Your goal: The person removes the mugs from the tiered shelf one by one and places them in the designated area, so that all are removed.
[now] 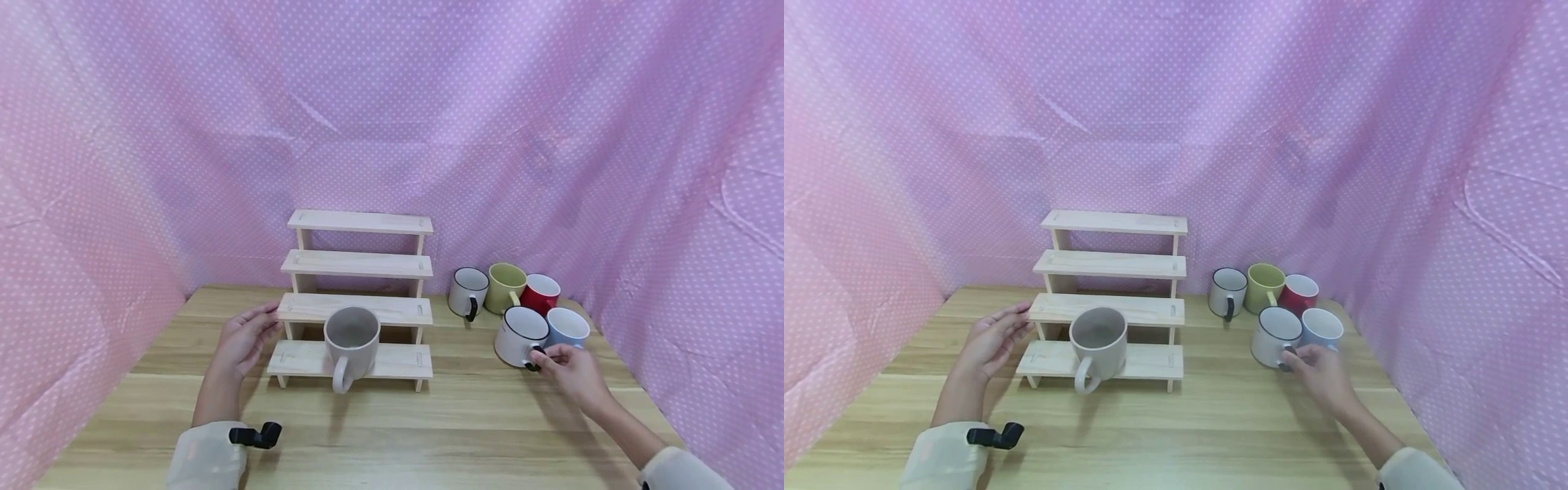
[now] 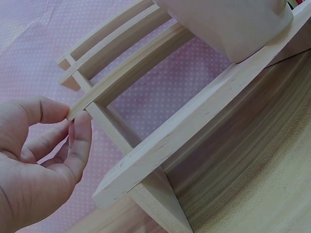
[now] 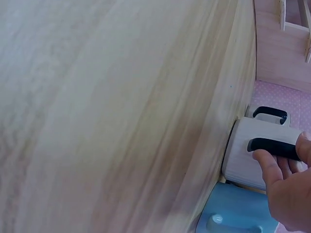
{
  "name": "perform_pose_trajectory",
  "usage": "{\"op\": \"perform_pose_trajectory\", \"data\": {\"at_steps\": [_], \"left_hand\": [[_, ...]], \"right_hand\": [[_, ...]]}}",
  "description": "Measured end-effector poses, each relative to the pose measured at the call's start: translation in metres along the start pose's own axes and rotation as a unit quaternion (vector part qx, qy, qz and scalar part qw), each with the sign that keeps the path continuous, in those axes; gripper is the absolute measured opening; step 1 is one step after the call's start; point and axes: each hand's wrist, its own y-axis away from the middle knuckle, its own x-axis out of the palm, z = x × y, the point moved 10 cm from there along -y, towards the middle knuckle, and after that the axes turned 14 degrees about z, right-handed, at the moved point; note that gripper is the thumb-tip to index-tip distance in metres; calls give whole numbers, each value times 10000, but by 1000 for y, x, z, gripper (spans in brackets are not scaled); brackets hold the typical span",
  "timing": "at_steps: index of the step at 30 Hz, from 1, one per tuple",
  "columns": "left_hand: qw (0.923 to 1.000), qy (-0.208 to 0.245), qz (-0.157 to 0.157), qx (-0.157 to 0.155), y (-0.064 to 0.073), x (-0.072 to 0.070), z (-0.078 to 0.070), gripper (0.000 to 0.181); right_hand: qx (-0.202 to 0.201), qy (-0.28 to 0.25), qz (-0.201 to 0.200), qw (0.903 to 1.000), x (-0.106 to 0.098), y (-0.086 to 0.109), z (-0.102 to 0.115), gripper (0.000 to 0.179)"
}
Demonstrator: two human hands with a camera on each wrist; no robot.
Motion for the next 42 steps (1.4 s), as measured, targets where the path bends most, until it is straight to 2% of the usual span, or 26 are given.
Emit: {"op": "perform_pose_trajectory", "data": {"at_steps": [6,16,23,26,29,32,36,42], "left_hand": [[10000,23,30,56,-1,0,0,24],[10000,36,52,69,-3,1,-2,23],[10000,-64,19,-18,-4,3,-2,22],[10000,-47,-1,-45,-4,2,-2,22],[10000,-18,-22,-56,-4,2,-2,23],[10000,-8,-24,-61,-3,1,-1,25],[10000,-15,-28,-57,-2,1,-1,24],[10000,-45,-25,-76,0,0,0,24]], "right_hand": [[147,-140,290,9994,1,-5,-1,32],[299,-828,647,9940,2,-10,-8,34],[234,-890,862,9920,2,-11,-4,32],[116,-600,987,9932,0,-11,5,35],[-104,40,897,9959,-8,-10,18,36],[-517,913,431,9936,-21,-10,38,32],[-990,1651,-185,9811,-36,-10,66,27],[-1318,1831,-86,9742,-32,-17,100,25]]}}
